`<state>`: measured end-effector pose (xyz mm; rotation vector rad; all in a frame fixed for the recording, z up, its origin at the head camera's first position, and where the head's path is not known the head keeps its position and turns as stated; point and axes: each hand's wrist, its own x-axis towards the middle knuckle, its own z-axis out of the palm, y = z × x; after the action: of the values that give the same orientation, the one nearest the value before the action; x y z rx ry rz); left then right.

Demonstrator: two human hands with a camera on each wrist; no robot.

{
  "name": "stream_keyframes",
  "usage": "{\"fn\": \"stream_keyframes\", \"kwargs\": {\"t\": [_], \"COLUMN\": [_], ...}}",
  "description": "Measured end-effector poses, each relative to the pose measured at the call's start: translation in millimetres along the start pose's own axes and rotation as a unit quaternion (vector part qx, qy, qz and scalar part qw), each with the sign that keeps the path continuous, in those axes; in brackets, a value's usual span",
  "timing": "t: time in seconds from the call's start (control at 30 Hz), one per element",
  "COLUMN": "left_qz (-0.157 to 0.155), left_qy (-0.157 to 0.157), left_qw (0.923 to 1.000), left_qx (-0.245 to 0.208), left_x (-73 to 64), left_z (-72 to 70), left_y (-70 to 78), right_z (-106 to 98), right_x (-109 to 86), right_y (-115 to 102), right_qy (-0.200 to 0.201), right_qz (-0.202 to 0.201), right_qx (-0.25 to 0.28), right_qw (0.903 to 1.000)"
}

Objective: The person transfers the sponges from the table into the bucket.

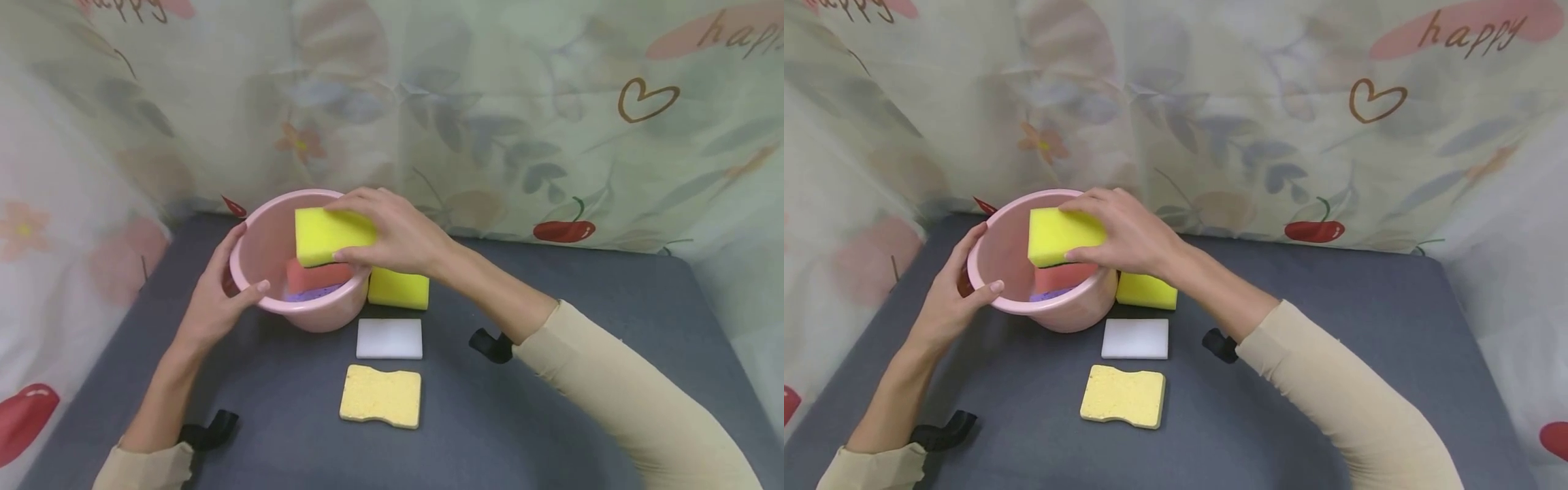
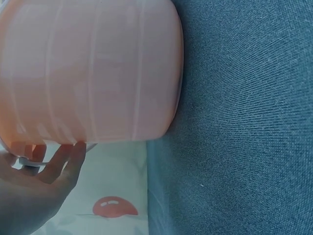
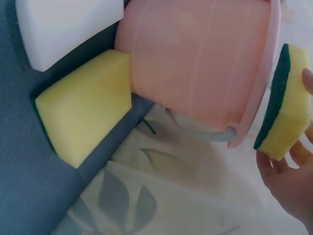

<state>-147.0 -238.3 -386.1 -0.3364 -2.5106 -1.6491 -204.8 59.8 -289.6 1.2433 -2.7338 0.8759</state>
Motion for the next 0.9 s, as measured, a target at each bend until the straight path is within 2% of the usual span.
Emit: {"fn": "stream_keyframes", "kwargs": {"t": [0.17,0.43,0.73,0.9], "left_qz": [0.000,0.000,-0.006,-0.005], "left_qy": [-0.003,-0.009,-0.011,-0.012], "left_qw": [1.0000,1.0000,0.9999,0.9999], "left_qx": [0.003,0.003,0.011,0.008], "left_x": [0.1,0.9,0.5,0.0], "left_z": [-1.1,-0.7,-1.1,-1.0], "left_y": [0.6,-0.4,-0.3,-0.9], "right_z": [4.5,17.6,27.7,34.3], "right_x": [9.7,25.2,39.3,46.6], "right_y": [-3.6,-4.2,-1.6,-0.8], "right_qy": [-0.008,-0.020,-0.020,-0.033], "right_qz": [0.004,0.027,0.032,0.049], "right_qx": [0.015,0.008,-0.009,-0.001], "right_qw": [0.9999,0.9994,0.9993,0.9983]}}
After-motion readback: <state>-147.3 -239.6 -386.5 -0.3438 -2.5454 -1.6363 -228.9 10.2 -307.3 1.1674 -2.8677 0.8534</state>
